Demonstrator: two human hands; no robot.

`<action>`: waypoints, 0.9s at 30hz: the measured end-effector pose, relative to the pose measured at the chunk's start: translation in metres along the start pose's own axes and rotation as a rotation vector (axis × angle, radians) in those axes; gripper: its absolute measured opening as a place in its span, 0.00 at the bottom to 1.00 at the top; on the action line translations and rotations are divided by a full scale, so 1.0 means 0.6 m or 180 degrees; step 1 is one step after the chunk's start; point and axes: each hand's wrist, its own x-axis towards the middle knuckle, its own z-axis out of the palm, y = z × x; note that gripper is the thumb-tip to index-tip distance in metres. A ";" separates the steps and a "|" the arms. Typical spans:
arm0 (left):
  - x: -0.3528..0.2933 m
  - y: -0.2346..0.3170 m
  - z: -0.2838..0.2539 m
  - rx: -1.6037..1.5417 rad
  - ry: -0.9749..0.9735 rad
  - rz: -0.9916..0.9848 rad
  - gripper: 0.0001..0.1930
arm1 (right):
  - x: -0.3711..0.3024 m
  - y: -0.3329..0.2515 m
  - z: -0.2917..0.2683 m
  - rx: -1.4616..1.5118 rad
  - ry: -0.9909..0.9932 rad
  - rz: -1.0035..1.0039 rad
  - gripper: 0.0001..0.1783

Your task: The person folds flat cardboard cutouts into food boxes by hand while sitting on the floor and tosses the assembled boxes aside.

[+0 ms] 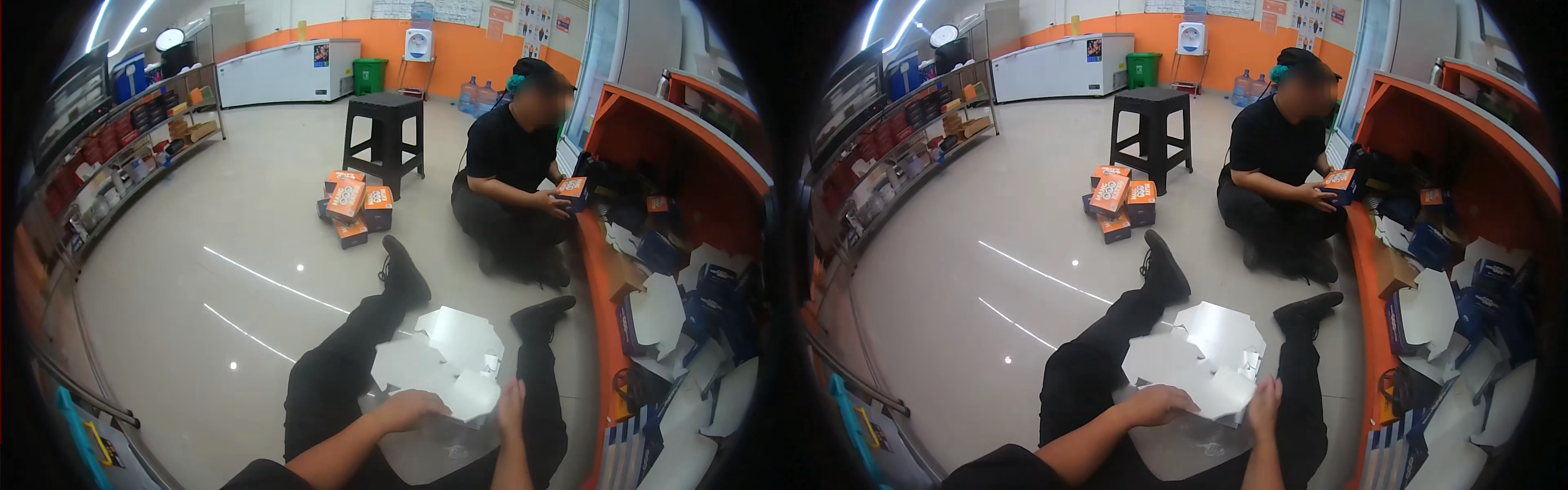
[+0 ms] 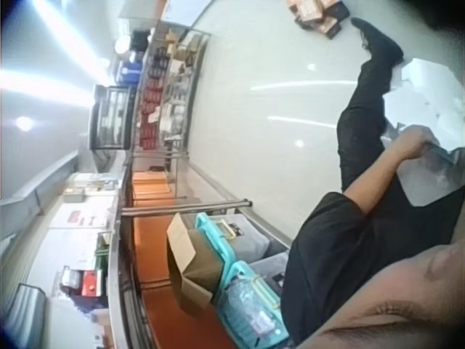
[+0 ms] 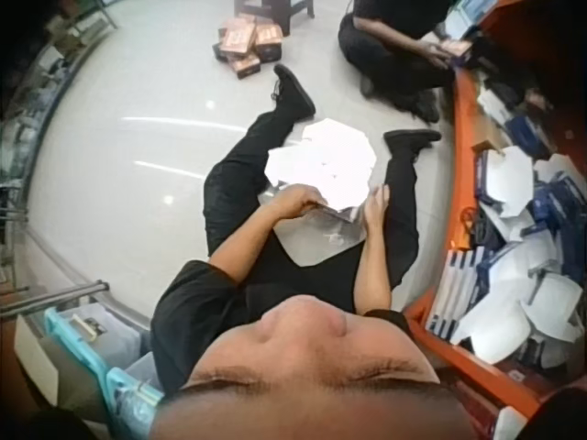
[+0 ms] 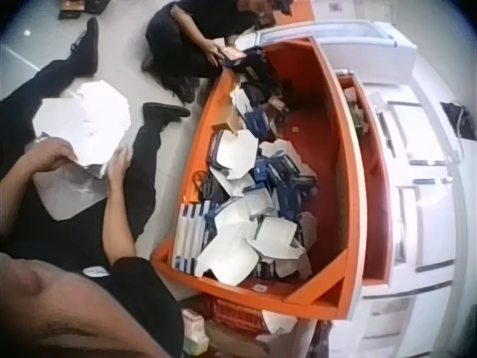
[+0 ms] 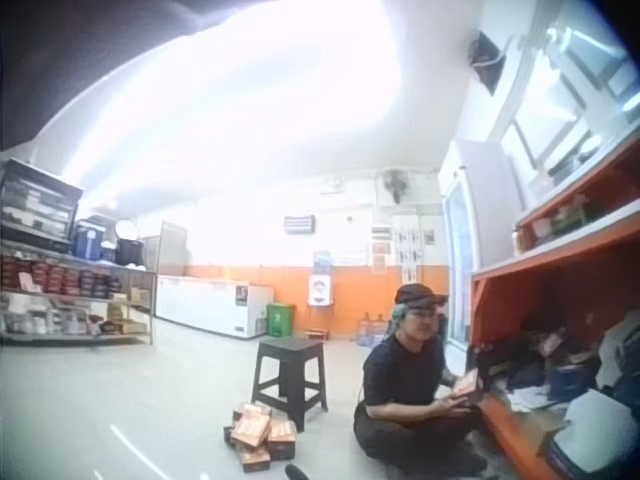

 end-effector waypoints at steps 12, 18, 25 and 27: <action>-0.006 -0.079 0.023 -0.1816 0.0126 -0.1319 0.18 | -0.041 -0.100 0.004 -0.0124 -0.1311 -0.1847 0.23; -0.001 -0.100 0.046 -0.2379 -0.0180 -0.1300 0.22 | -0.057 -0.140 0.024 -0.0361 -0.0884 -0.1343 0.15; 0.002 -0.071 0.044 -0.2089 -0.0011 -0.1533 0.23 | -0.055 -0.126 0.025 -0.0832 -0.1084 -0.2034 0.11; 0.002 -0.076 0.053 -0.2004 0.0091 -0.1413 0.22 | -0.058 -0.120 0.032 -0.0784 -0.1184 -0.1989 0.09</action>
